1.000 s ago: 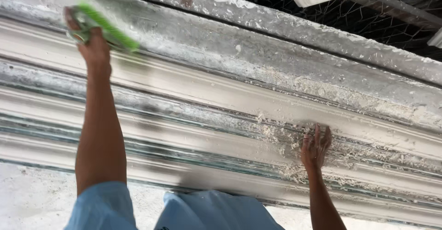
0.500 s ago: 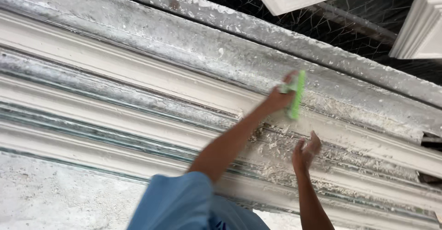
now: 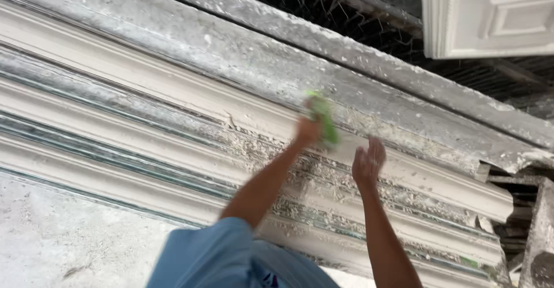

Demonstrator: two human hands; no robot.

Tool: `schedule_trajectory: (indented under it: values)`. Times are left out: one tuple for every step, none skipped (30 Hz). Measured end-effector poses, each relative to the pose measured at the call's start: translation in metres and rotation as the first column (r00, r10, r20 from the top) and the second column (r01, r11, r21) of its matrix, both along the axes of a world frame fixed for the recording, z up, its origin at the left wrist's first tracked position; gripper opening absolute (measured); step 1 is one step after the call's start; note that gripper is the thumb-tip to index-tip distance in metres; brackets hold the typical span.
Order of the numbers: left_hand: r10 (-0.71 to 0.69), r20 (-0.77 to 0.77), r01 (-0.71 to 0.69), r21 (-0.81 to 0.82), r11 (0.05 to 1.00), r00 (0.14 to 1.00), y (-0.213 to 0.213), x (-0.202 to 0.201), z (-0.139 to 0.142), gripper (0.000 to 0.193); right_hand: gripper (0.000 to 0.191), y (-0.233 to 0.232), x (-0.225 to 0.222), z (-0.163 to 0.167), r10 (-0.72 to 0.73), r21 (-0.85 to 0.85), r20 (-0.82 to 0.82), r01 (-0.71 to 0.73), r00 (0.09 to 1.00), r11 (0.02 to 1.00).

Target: The person scrapes dried plaster residue off decorative molding pieces resting on a work rack, first using a small scraping tool and then a green brush to sweep the grooves clean. They then lift the cleaned moldings and carry them to lean against a wall with other finished pieces.

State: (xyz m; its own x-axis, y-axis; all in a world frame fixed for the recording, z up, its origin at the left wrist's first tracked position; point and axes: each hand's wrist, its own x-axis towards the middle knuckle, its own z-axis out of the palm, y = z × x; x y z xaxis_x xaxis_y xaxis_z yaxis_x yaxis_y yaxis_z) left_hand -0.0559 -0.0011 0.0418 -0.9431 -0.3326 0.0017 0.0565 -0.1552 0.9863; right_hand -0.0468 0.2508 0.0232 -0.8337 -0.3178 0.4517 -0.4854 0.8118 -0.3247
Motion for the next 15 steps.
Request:
schedule_trajectory:
  values:
    - [-0.11, 0.038, 0.109, 0.038, 0.993, 0.993, 0.055, -0.012, -0.004, 0.051, 0.05, 0.002, -0.008, 0.007, -0.01, 0.034, 0.004, 0.01, 1.0, 0.999]
    - [-0.22, 0.075, 0.213, 0.091, 0.973, 0.973, 0.094, -0.022, -0.01, 0.05, 0.05, 0.009, -0.018, 0.009, -0.014, 0.063, -0.003, 0.014, 1.0, 0.998]
    - [-0.299, 0.08, 0.288, 0.127, 0.949, 0.951, 0.118, -0.029, -0.014, 0.049, 0.051, 0.018, -0.028, 0.009, -0.076, 0.056, 0.042, 0.074, 0.996, 0.996]
    - [-0.343, 0.07, 0.332, 0.136, 0.933, 0.937, 0.122, -0.032, -0.014, 0.047, 0.053, 0.026, -0.036, 0.01, -0.132, 0.053, 0.1, 0.128, 0.986, 0.99]
    - [-0.354, 0.047, 0.346, 0.132, 0.929, 0.934, 0.11, -0.032, -0.016, 0.046, 0.054, 0.033, -0.042, 0.009, -0.192, 0.06, 0.173, 0.184, 0.966, 0.981]
    - [-0.343, 0.016, 0.338, 0.119, 0.933, 0.939, 0.081, -0.029, -0.021, 0.045, 0.054, 0.04, -0.046, 0.006, -0.173, 0.058, 0.174, 0.166, 0.969, 0.984]
    - [-0.308, -0.035, 0.31, 0.101, 0.945, 0.951, 0.037, -0.024, -0.018, 0.044, 0.055, 0.045, -0.05, 0.002, -0.149, 0.045, 0.17, 0.143, 0.974, 0.989]
    - [-0.255, -0.094, 0.262, 0.072, 0.962, 0.962, -0.019, -0.014, -0.011, 0.042, 0.055, 0.048, -0.053, -0.004, -0.123, 0.029, 0.163, 0.12, 0.979, 0.992]
    - [-0.192, -0.166, 0.202, 0.048, 0.978, 0.967, -0.079, -0.003, -0.002, 0.041, 0.057, 0.05, -0.055, -0.011, -0.155, 0.095, 0.197, 0.139, 0.968, 0.986]
    - [-0.114, -0.236, 0.121, 0.018, 0.992, 0.965, -0.14, 0.01, 0.01, 0.04, 0.059, 0.051, -0.057, -0.018, -0.186, 0.167, 0.23, 0.149, 0.955, 0.975]
    - [-0.027, -0.291, 0.022, -0.021, 1.0, 0.956, -0.194, 0.023, 0.023, 0.039, 0.06, 0.051, -0.058, -0.025, -0.213, 0.238, 0.26, 0.151, 0.942, 0.96]
    - [0.081, -0.329, -0.116, -0.088, 0.989, 0.941, -0.237, 0.035, 0.035, 0.038, 0.06, 0.051, -0.059, -0.031, -0.184, 0.222, 0.243, 0.13, 0.952, 0.966]
    - [0.184, -0.367, -0.252, -0.146, 0.957, 0.912, -0.266, 0.047, 0.047, 0.037, 0.061, 0.051, -0.06, -0.036, -0.162, 0.203, 0.219, 0.117, 0.962, 0.972]
    - [0.295, -0.287, -0.344, -0.135, 0.929, 0.911, -0.274, 0.054, 0.049, 0.044, 0.061, 0.052, -0.06, -0.039, -0.148, 0.194, 0.198, 0.109, 0.969, 0.975]
    - [0.408, -0.198, -0.443, -0.183, 0.878, 0.891, -0.267, 0.061, 0.051, 0.046, 0.06, 0.051, -0.06, -0.04, -0.16, 0.214, 0.233, 0.11, 0.959, 0.971]
